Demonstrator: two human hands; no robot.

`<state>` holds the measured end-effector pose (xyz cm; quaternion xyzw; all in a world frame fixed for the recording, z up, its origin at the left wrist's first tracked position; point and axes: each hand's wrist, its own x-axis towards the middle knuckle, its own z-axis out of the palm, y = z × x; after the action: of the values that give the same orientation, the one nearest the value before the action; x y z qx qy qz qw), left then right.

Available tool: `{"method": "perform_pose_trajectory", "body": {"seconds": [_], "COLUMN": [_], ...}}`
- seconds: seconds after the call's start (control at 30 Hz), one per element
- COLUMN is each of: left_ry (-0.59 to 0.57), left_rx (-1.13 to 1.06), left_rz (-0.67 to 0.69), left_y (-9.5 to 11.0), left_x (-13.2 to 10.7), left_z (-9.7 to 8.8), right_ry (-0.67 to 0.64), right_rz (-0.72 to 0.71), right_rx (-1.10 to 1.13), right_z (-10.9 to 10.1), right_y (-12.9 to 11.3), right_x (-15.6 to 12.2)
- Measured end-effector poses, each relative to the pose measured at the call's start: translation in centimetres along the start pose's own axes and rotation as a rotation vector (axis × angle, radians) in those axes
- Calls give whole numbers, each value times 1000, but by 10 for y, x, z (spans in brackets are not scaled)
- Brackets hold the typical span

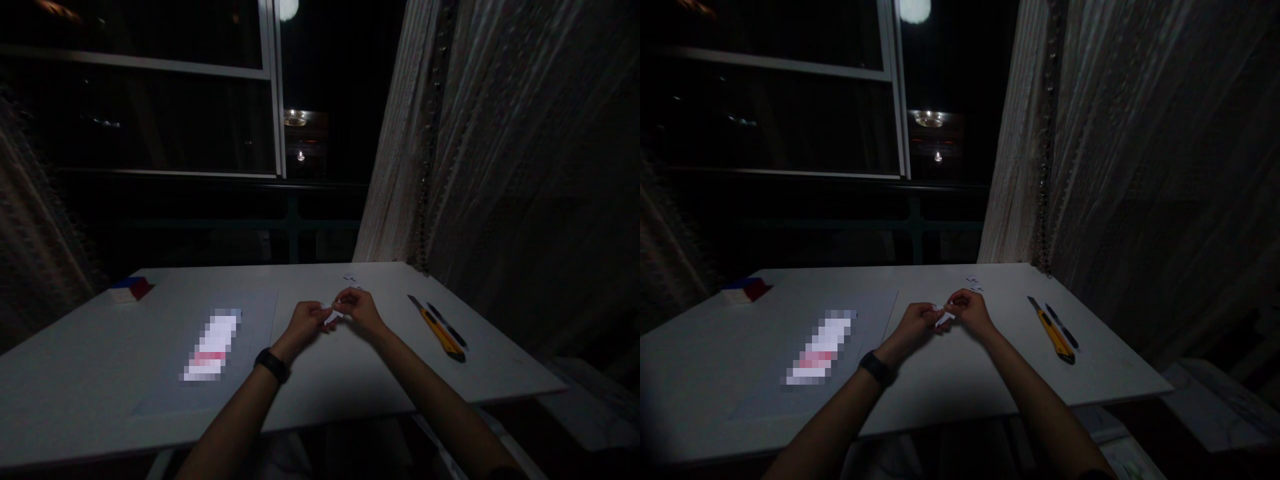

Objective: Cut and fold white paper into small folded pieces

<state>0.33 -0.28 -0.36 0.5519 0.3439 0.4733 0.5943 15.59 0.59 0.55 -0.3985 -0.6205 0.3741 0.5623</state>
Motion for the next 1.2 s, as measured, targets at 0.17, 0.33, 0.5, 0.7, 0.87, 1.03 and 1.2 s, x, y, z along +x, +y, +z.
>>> {"method": "perform_pose_trajectory", "body": {"seconds": [0.17, 0.33, 0.5, 0.7, 0.87, 1.03, 1.2], "left_ry": [30, 54, 50, 28, 50, 35, 52], "left_rx": [68, 77, 70, 71, 106, 142, 115], "left_rz": [14, 18, 43, 48, 16, 11, 27], "left_y": [-4, -5, -6, -2, 8, 9, 3], "left_x": [3, 3, 4, 1, -6, -6, -3], "left_z": [0, 1, 0, 1, 6, 8, 7], "right_ry": [-15, -51, -60, -111, -70, -47, -13], "right_rz": [3, -19, -16, -18, -10, -13, 15], "right_rx": [-80, -154, -180, -200, -235, -192, -100], "right_z": [-2, -4, -6, -10, -8, -5, 0], "right_y": [-4, -6, -6, -9, -8, -1, 9], "right_x": [-1, -1, 1, 1, -2, -4, -5]}}
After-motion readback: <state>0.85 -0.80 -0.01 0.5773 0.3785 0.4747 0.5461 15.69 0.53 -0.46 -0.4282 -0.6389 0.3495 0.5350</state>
